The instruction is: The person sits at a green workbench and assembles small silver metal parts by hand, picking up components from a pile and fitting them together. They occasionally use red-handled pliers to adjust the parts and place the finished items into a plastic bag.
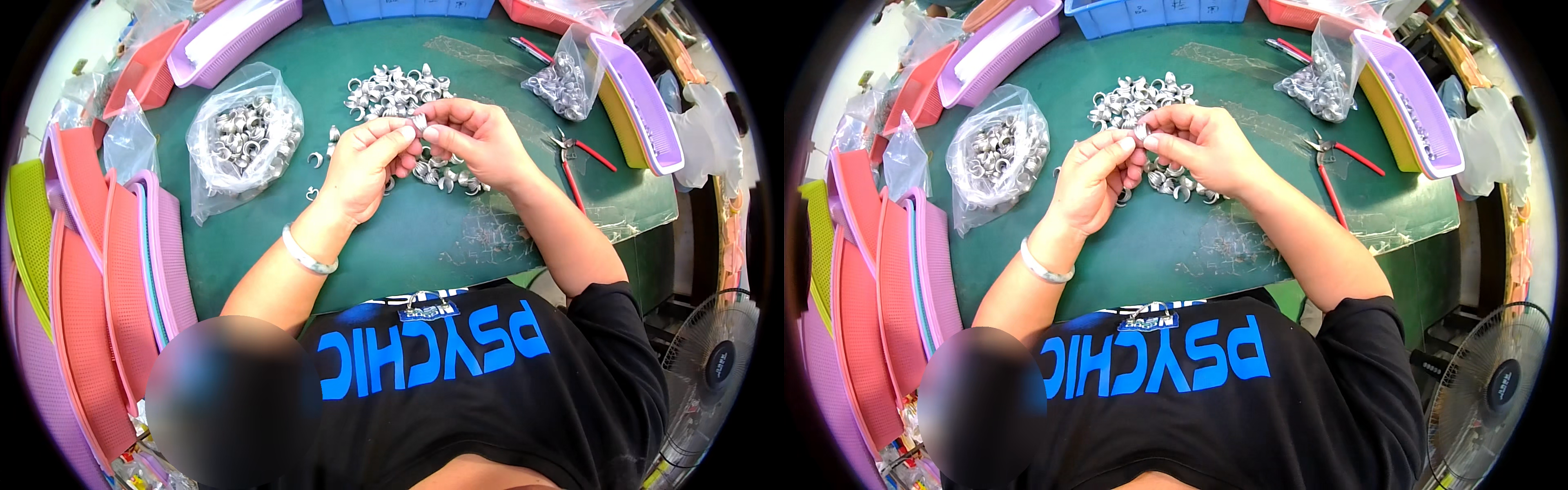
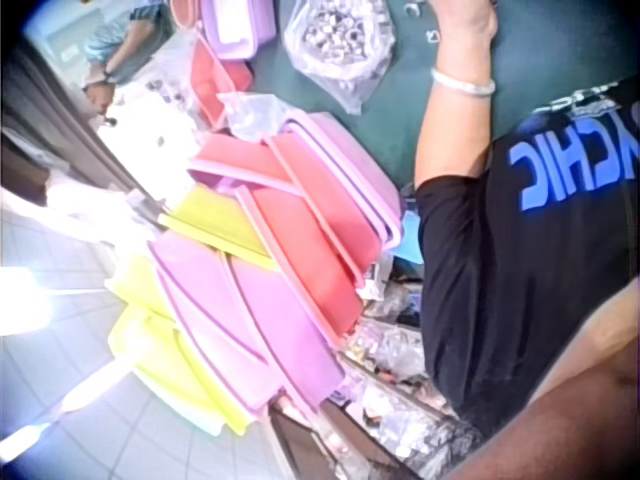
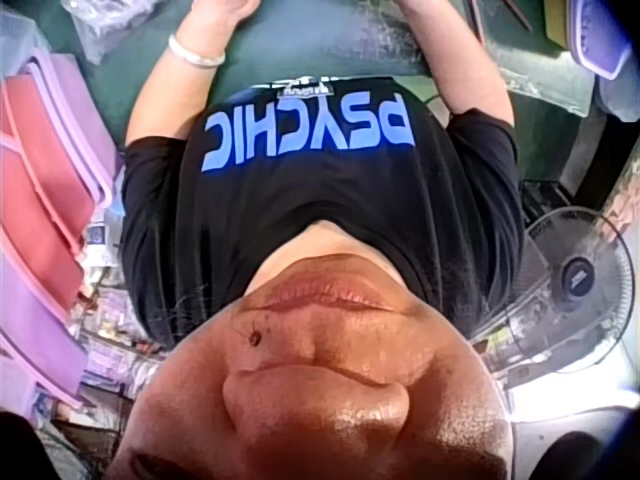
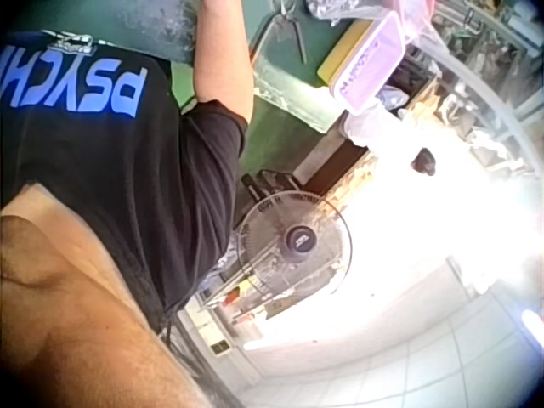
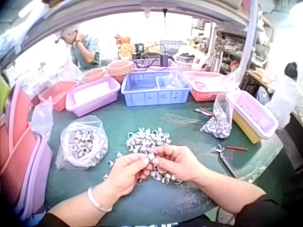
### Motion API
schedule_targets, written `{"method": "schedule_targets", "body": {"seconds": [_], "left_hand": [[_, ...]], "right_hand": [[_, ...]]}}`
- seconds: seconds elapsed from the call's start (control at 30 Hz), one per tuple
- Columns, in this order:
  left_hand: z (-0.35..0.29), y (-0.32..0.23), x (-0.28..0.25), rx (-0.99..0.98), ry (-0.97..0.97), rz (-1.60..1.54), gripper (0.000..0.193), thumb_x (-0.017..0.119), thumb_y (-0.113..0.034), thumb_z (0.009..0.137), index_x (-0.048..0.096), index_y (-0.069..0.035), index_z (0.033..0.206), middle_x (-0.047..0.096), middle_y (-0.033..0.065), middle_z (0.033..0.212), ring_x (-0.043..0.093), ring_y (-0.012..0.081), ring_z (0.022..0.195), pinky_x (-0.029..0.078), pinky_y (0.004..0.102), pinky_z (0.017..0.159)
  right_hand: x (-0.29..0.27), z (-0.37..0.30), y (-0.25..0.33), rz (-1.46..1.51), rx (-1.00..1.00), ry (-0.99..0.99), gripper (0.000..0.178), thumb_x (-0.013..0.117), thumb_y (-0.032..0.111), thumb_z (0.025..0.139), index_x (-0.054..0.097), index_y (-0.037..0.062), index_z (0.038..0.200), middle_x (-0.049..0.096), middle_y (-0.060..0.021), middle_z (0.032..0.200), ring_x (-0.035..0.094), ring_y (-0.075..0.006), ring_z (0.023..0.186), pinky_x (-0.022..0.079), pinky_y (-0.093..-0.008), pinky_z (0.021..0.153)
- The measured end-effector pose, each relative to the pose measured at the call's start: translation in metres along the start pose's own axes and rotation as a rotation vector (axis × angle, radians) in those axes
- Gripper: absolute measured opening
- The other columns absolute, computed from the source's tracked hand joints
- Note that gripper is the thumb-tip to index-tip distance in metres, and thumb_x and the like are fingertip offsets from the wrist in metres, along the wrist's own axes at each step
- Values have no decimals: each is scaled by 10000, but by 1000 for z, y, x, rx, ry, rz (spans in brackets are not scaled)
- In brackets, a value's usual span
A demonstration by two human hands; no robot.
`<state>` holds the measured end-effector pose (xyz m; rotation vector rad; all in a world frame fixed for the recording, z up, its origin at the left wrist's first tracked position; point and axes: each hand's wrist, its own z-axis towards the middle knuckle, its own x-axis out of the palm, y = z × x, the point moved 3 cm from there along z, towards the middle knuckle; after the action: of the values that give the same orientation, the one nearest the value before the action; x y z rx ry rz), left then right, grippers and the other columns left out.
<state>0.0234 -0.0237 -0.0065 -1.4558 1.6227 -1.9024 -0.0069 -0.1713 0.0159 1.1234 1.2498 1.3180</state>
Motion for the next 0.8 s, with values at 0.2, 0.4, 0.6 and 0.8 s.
{"method": "schedule_targets", "body": {"seconds": [0.2, 0.4, 0.6, 0.8], "left_hand": [[1, 2, 1, -16, 6, 5, 110, 551, -138, 859, 607, -49, 893, 573, -3, 733, 503, 72, 622, 405, 208, 561], [1, 3, 1, -26, 20, 22, 131, 543, -161, 874, 606, -49, 900, 557, -10, 726, 493, 69, 624, 400, 199, 562], [2, 6, 1, -28, 44, 0, 134, 533, -156, 880, 597, -48, 925, 554, -4, 752, 492, 75, 648, 407, 204, 577], [2, 5, 3, 31, 68, 63, 128, 533, -144, 878, 590, -48, 942, 557, -7, 755, 499, 75, 655, 411, 205, 579]], "right_hand": [[-1, -1, -8, -70, -215, -34, 225, 595, 39, 809, 575, -4, 1029, 588, -35, 895, 547, -85, 743, 453, -211, 660], [-2, -4, -1, -328, -432, -78, 227, 626, 13, 759, 589, 1, 982, 577, -47, 842, 552, -95, 735, 455, -215, 633], [-1, -5, 2, -359, -467, -84, 216, 634, 7, 748, 594, 6, 960, 572, -39, 815, 538, -89, 697, 446, -214, 604], [-1, -5, 2, -341, -463, -75, 218, 632, -1, 743, 592, 5, 957, 584, -42, 816, 553, -95, 713, 458, -226, 626]]}}
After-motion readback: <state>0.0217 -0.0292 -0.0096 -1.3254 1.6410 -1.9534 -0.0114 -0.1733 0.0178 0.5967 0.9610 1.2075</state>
